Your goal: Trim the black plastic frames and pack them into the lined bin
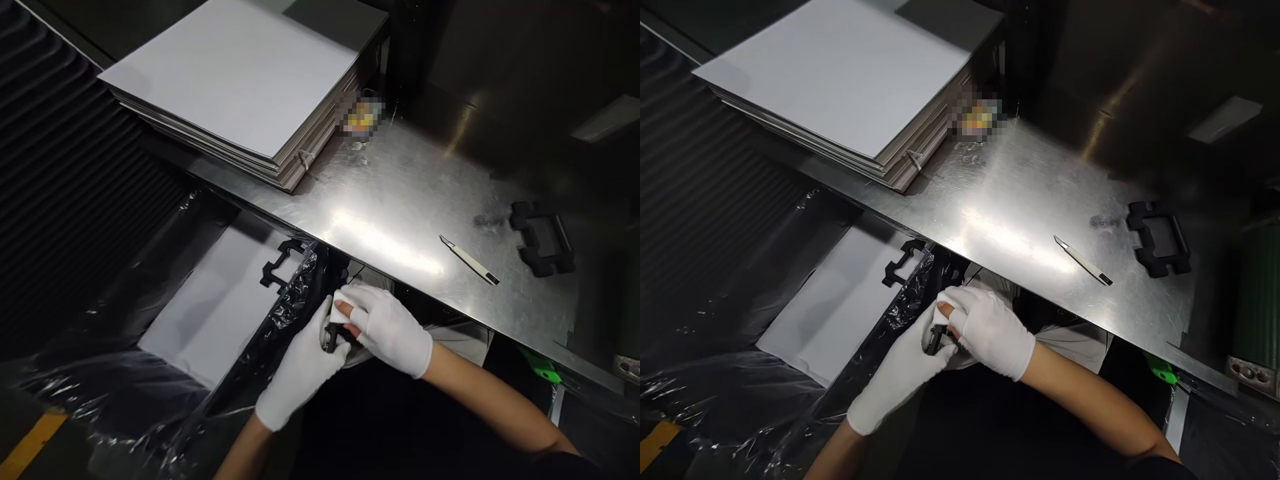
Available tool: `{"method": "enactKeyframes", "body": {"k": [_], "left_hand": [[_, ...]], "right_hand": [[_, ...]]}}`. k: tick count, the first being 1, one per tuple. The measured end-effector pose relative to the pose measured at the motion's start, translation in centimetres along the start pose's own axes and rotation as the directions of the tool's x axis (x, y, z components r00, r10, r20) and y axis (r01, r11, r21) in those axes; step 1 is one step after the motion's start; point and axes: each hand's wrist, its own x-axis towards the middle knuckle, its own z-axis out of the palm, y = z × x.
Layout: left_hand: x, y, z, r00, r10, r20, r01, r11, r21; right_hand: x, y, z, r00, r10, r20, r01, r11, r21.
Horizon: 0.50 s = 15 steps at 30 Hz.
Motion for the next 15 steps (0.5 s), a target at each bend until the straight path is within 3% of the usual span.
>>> {"method": "enactKeyframes", "body": {"k": [4, 8, 12, 15], "left_hand": [[-0.02, -0.01, -0.12, 0.999, 0.034, 0.017, -0.032, 0.996, -0.089], [0.11, 0.14, 0.05, 1.0, -0.003, 0.004, 0.003, 1.0, -0.023], [0.29, -0.21, 0.18, 0.998, 0.054, 0.023, -0.052, 0.995, -0.088], [0.43, -0.55, 0.15, 0.999, 0.028, -0.016, -0.028, 0.999, -0.023]], "right_hand": [[-0.13, -0.08, 0.05, 0.992, -0.114, 0.062, 0.106, 0.987, 0.123], [-0.19, 0.01, 0.06, 1.0, -0.024, 0.009, 0.024, 1.0, 0.009], [-0.17, 0.12, 0.01, 0.994, -0.078, 0.08, 0.073, 0.996, 0.056], [-0.01, 0.23, -0.02, 0.999, 0.006, 0.032, -0.006, 1.0, -0.005]]}}
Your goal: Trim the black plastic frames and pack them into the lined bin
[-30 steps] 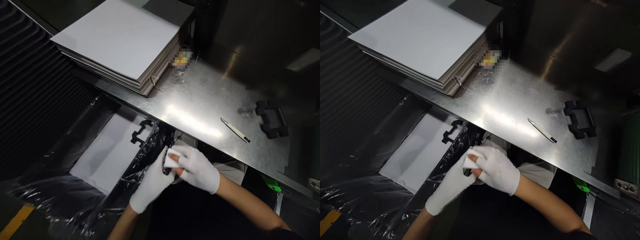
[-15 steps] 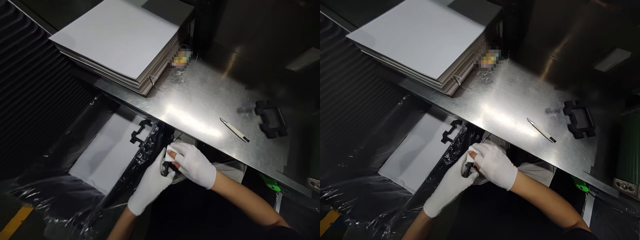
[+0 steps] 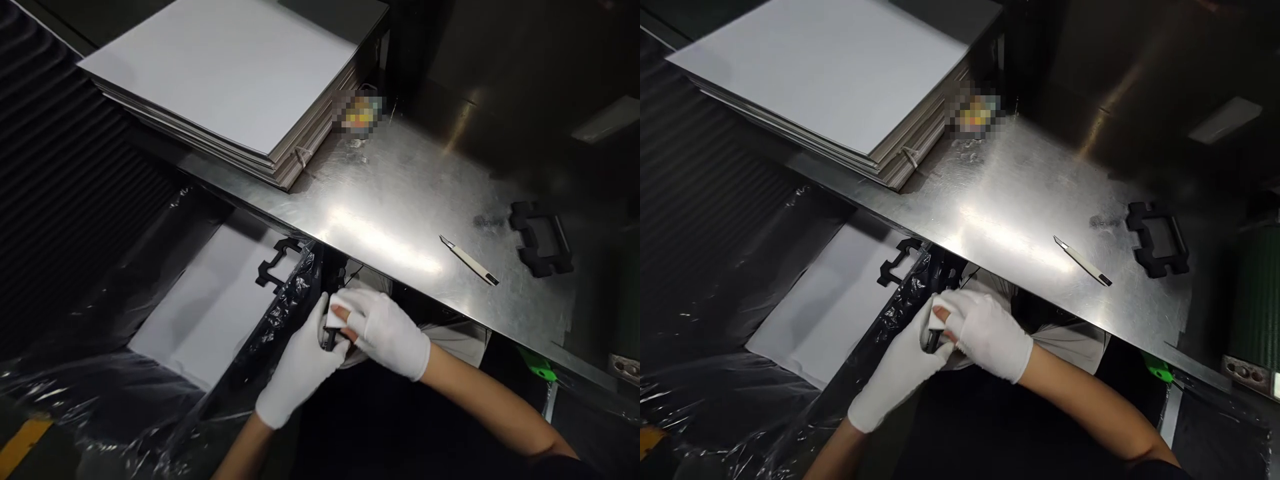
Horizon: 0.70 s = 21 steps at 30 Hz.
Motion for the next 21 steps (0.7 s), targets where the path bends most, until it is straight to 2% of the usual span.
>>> {"method": "enactKeyframes", "body": {"k": [2, 5, 9, 13, 16, 18, 20, 21], "left_hand": [[0.0, -0.2, -0.1, 1.0, 0.014, 0.01, -0.014, 1.0, -0.012], [-0.1, -0.7, -0.3, 0.999, 0.033, 0.02, -0.032, 0.998, -0.056], [0.0, -1.0, -0.6, 0.999, -0.005, -0.039, 0.004, 1.0, -0.012], [0.1, -1.5, -0.8, 1.0, 0.022, 0.01, -0.021, 0.997, -0.069], [0.2, -1.9, -0.7, 0.999, -0.009, -0.032, 0.008, 0.999, -0.05], [0.2, -2.2, -0.6, 1.0, 0.013, -0.025, -0.015, 0.997, -0.081], [0.2, -2.5, -0.6, 0.999, 0.052, 0.002, -0.052, 0.99, -0.133], [0.2, -2.7, -0.6, 0.998, 0.055, 0.003, -0.054, 0.989, -0.139]], "right_hand": [[0.2, 0.0, 0.0, 1.0, -0.014, -0.027, 0.015, 0.999, 0.046], [0.5, -0.1, 0.2, 0.992, -0.123, 0.017, 0.12, 0.986, 0.115], [0.8, -0.2, 0.4, 0.999, -0.029, -0.027, 0.03, 0.999, 0.027], [1.0, -0.3, 0.4, 0.99, -0.12, 0.068, 0.112, 0.988, 0.11], [1.3, -0.4, 0.4, 0.999, -0.04, 0.035, 0.039, 0.999, 0.01], [1.4, -0.4, 0.5, 0.997, -0.072, 0.019, 0.07, 0.996, 0.059], [1.5, -0.4, 0.6, 0.988, -0.149, 0.048, 0.141, 0.98, 0.14], [1.6, -0.4, 0.7, 0.987, -0.148, 0.056, 0.139, 0.98, 0.141]]}}
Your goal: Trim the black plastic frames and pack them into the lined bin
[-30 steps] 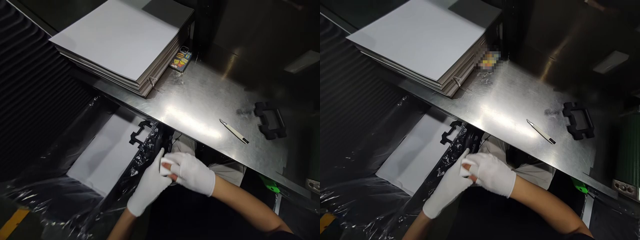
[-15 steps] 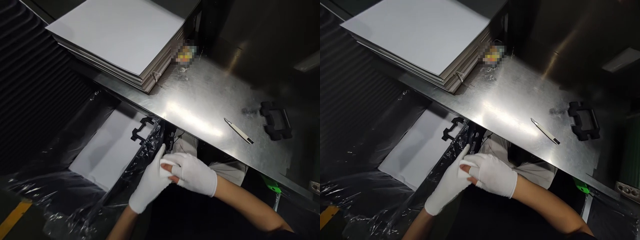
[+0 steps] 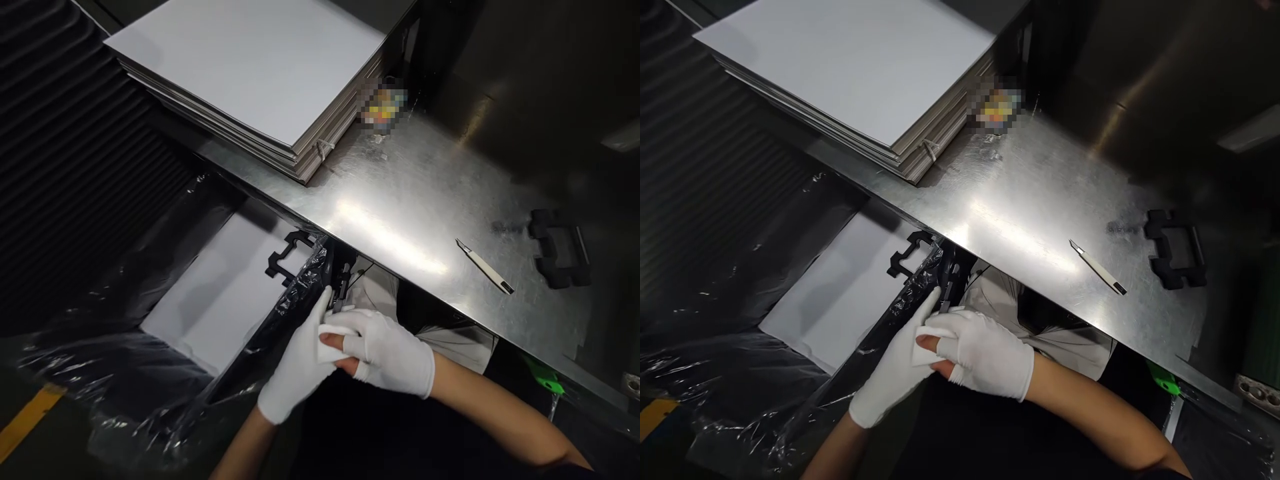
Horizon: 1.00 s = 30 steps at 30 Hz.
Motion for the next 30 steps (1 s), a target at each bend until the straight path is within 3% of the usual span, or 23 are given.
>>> {"method": "enactKeyframes", "body": {"k": [3, 7, 9, 12, 14, 17, 19, 22, 25, 30], "left_hand": [[0.0, -0.2, -0.1, 0.998, -0.04, -0.04, 0.041, 0.998, 0.041], [0.0, -0.2, -0.3, 1.0, -0.018, 0.023, 0.019, 1.0, -0.011], [-0.1, 0.0, -0.3, 1.0, -0.025, 0.006, 0.025, 0.999, 0.021], [0.0, 0.5, 0.0, 0.997, -0.072, -0.033, 0.074, 0.995, 0.068], [0.0, 0.6, 0.1, 0.996, -0.082, -0.04, 0.084, 0.995, 0.053], [0.0, 0.6, 0.1, 0.997, -0.059, -0.055, 0.061, 0.997, 0.041], [-0.1, 0.7, 0.0, 0.997, -0.045, -0.058, 0.048, 0.998, 0.045], [-0.4, 0.9, 0.2, 0.997, -0.056, -0.057, 0.058, 0.998, 0.03], [-0.6, 0.7, 0.3, 0.995, -0.067, -0.079, 0.071, 0.996, 0.049], [-0.7, 0.0, 0.2, 0.997, -0.04, -0.062, 0.043, 0.998, 0.054]], "right_hand": [[0.2, 0.1, 0.2, 0.994, 0.096, -0.044, -0.099, 0.992, -0.077], [0.4, 0.1, 0.3, 1.0, -0.016, -0.001, 0.016, 1.0, 0.021], [0.2, 0.2, 0.1, 0.999, 0.034, -0.011, -0.034, 0.999, -0.013], [-0.5, 0.5, -0.3, 0.968, 0.169, -0.187, -0.192, 0.975, -0.111], [-0.9, 0.5, -0.4, 0.953, 0.153, -0.26, -0.182, 0.979, -0.093], [-0.9, 0.2, -0.1, 0.991, 0.044, -0.129, -0.046, 0.999, -0.008], [-0.6, 0.2, -0.1, 0.996, 0.067, -0.051, -0.068, 0.997, -0.026], [-0.7, 0.5, -0.5, 0.97, 0.166, -0.178, -0.193, 0.97, -0.145], [-1.6, 0.2, -0.5, 0.94, 0.109, -0.322, -0.17, 0.971, -0.167], [-1.4, -0.4, 1.0, 0.995, 0.016, -0.096, -0.025, 0.995, -0.092]]}}
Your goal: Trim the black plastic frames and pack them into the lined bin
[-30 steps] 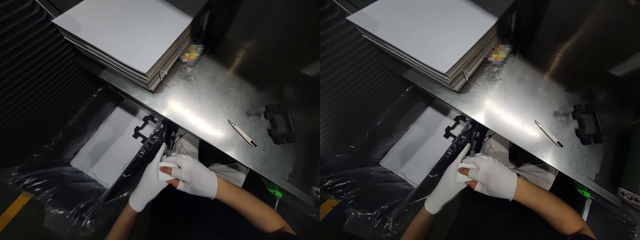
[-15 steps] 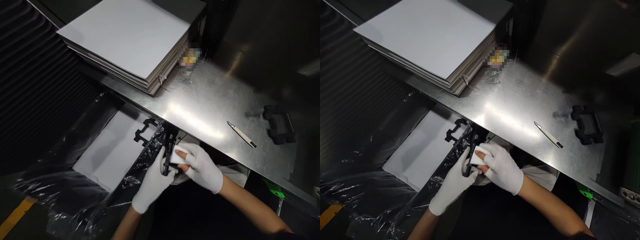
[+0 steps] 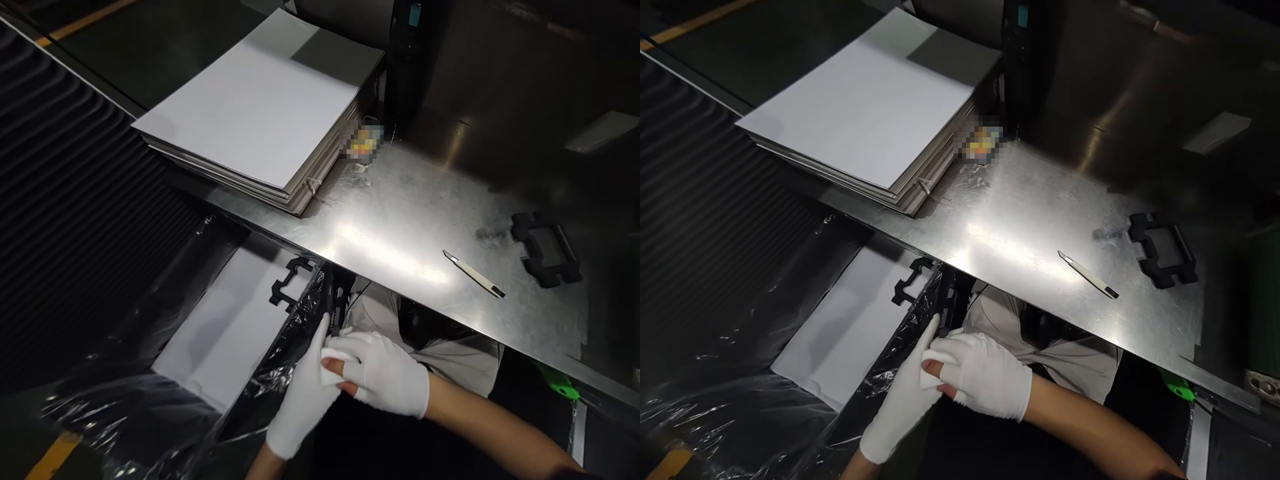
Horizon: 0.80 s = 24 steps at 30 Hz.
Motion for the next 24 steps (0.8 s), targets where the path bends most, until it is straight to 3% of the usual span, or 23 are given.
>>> {"method": "enactKeyframes", "body": {"k": [5, 9, 11, 14, 17, 20, 22, 24], "left_hand": [[-0.5, 1.4, 0.4, 0.999, -0.041, 0.014, 0.041, 0.999, -0.034], [-2.4, 2.1, -0.6, 0.999, -0.044, -0.018, 0.044, 0.999, 0.006], [-3.3, 1.7, -2.9, 0.997, -0.076, -0.015, 0.074, 0.993, -0.097], [-2.5, 0.3, -9.2, 0.99, -0.115, -0.088, 0.089, 0.963, -0.254], [2.8, -1.9, -17.0, 0.958, -0.174, -0.228, 0.113, 0.959, -0.258], [10.7, -4.4, -23.1, 0.938, -0.214, -0.272, 0.187, 0.975, -0.122], [15.4, -6.2, -25.1, 0.897, -0.229, -0.377, 0.237, 0.971, -0.026], [18.5, -8.2, -25.5, 0.822, -0.23, -0.521, 0.321, 0.943, 0.09]], "right_hand": [[2.0, 1.7, -0.1, 0.973, 0.18, -0.148, -0.202, 0.968, -0.151], [2.0, 1.3, -0.8, 1.0, -0.004, 0.015, 0.003, 1.0, 0.029], [0.8, 1.0, -1.7, 0.993, 0.033, -0.114, -0.02, 0.993, 0.119], [-2.0, 1.7, -3.3, 0.881, 0.298, -0.367, -0.229, 0.948, 0.22], [-4.3, 3.2, -4.5, 0.78, 0.521, -0.345, -0.416, 0.845, 0.337], [-5.3, 4.0, -4.8, 0.736, 0.63, -0.25, -0.507, 0.756, 0.414], [-5.8, 3.9, -4.7, 0.721, 0.651, -0.237, -0.53, 0.739, 0.417], [-6.5, 3.5, -4.4, 0.717, 0.65, -0.252, -0.541, 0.746, 0.388]]}}
